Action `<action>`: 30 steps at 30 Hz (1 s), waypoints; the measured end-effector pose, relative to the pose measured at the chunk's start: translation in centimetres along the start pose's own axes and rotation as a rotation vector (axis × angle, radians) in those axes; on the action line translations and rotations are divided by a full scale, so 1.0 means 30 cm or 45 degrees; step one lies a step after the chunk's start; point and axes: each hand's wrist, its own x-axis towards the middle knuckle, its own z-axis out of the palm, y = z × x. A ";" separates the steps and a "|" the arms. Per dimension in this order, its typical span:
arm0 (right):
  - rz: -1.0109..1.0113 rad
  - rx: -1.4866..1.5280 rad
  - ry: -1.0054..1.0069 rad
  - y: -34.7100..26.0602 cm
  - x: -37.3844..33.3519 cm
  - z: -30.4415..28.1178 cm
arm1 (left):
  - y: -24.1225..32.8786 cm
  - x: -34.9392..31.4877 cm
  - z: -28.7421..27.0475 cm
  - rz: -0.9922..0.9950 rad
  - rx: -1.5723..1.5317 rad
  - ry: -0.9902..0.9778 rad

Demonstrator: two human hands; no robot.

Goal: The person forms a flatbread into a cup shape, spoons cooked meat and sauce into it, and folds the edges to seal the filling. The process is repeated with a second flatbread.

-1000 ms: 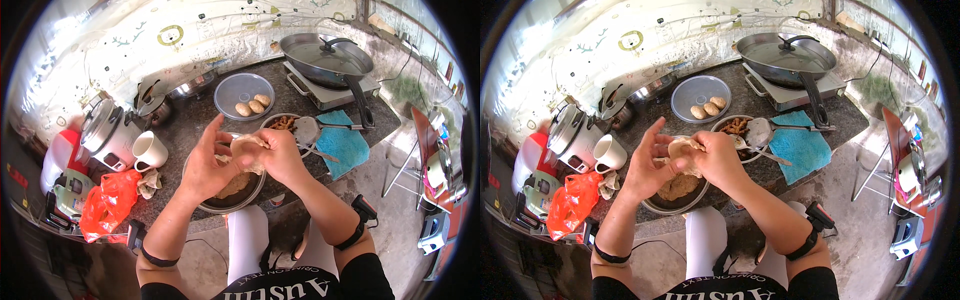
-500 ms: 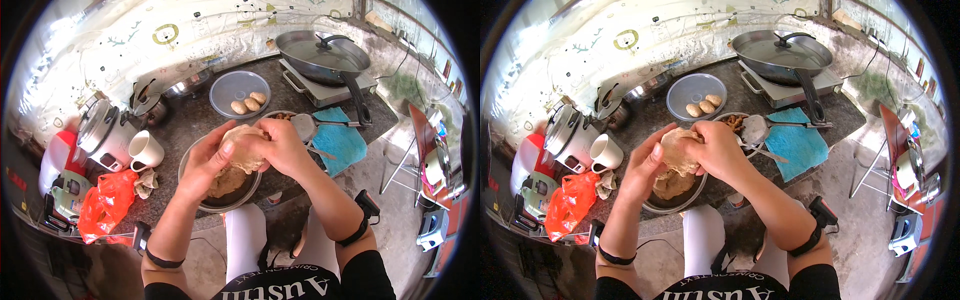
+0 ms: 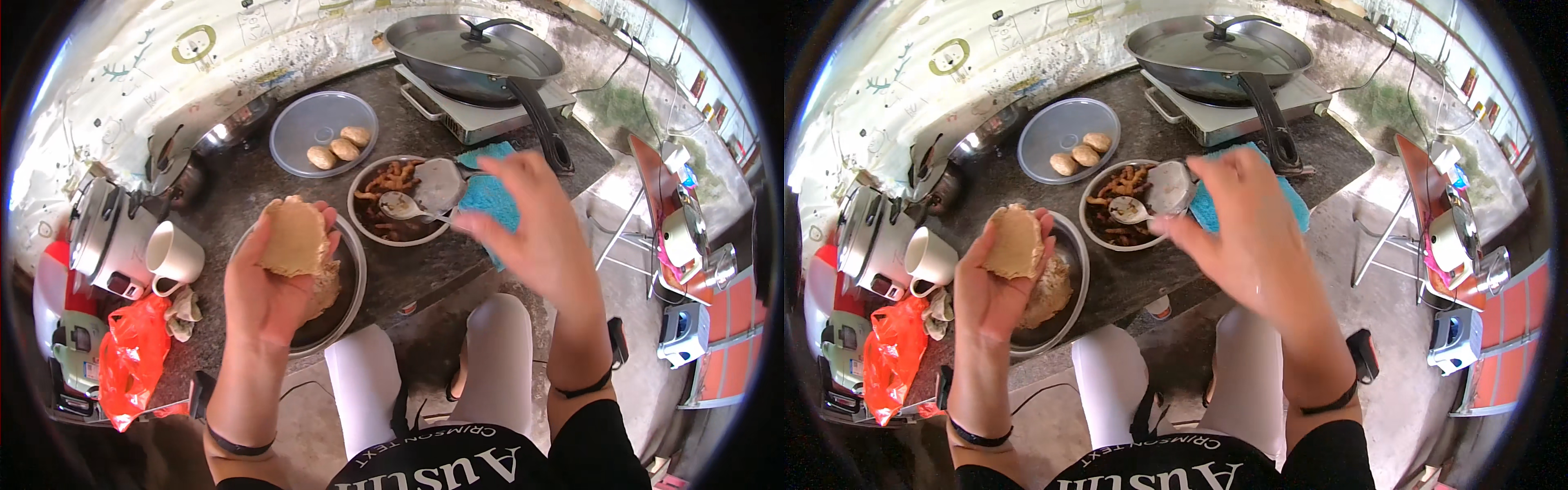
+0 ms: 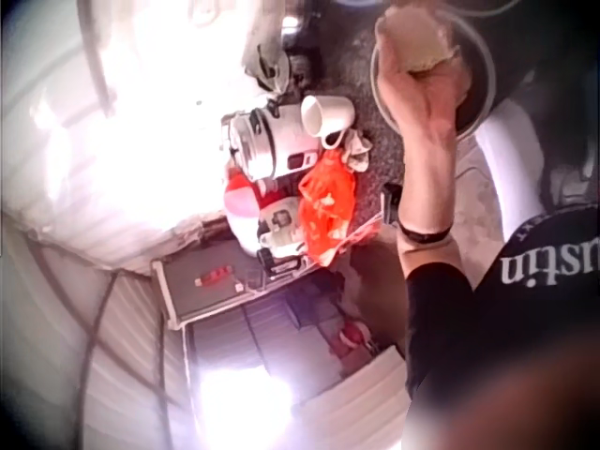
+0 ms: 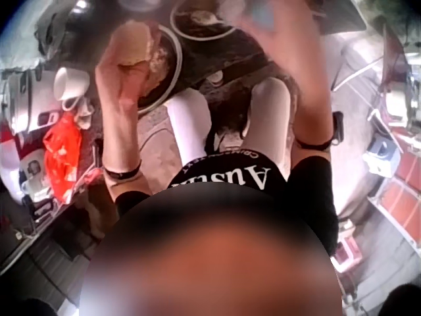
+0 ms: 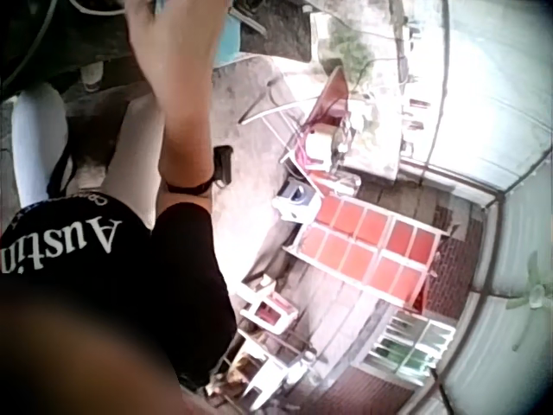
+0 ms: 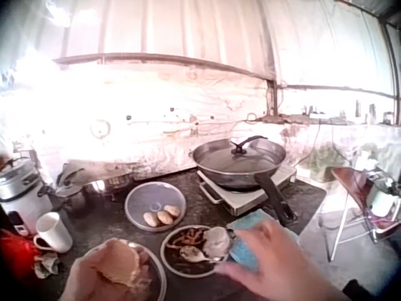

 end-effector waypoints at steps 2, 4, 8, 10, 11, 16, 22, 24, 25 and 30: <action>0.112 -0.091 -0.214 0.024 -0.073 0.027 | 0.005 0.005 -0.005 -0.005 -0.001 0.010; 0.262 -0.040 -0.373 0.049 -0.105 0.075 | 0.003 0.014 -0.006 0.013 0.026 0.026; 0.529 0.442 -0.332 0.090 -0.091 0.152 | -0.001 0.024 -0.007 0.031 0.081 0.043; 0.475 0.810 -0.114 0.090 -0.071 0.180 | 0.000 0.029 -0.008 0.015 0.090 0.053; 0.444 0.895 -0.072 0.086 -0.059 0.192 | 0.002 0.033 -0.008 -0.003 0.085 0.054; 0.317 1.219 -0.005 0.044 0.037 0.264 | 0.008 0.068 0.008 -0.108 0.105 -0.008; 0.324 1.047 0.081 0.055 0.119 0.186 | 0.010 0.125 0.029 -0.175 0.157 -0.015; 0.380 0.966 -0.027 0.065 0.139 0.166 | 0.008 0.149 0.032 -0.215 0.167 -0.044; 0.396 0.961 -0.073 0.068 0.146 0.164 | 0.006 0.161 0.033 -0.231 0.163 -0.044; 0.590 0.943 -0.216 0.064 0.142 0.200 | -0.001 0.208 0.044 -0.273 0.189 -0.049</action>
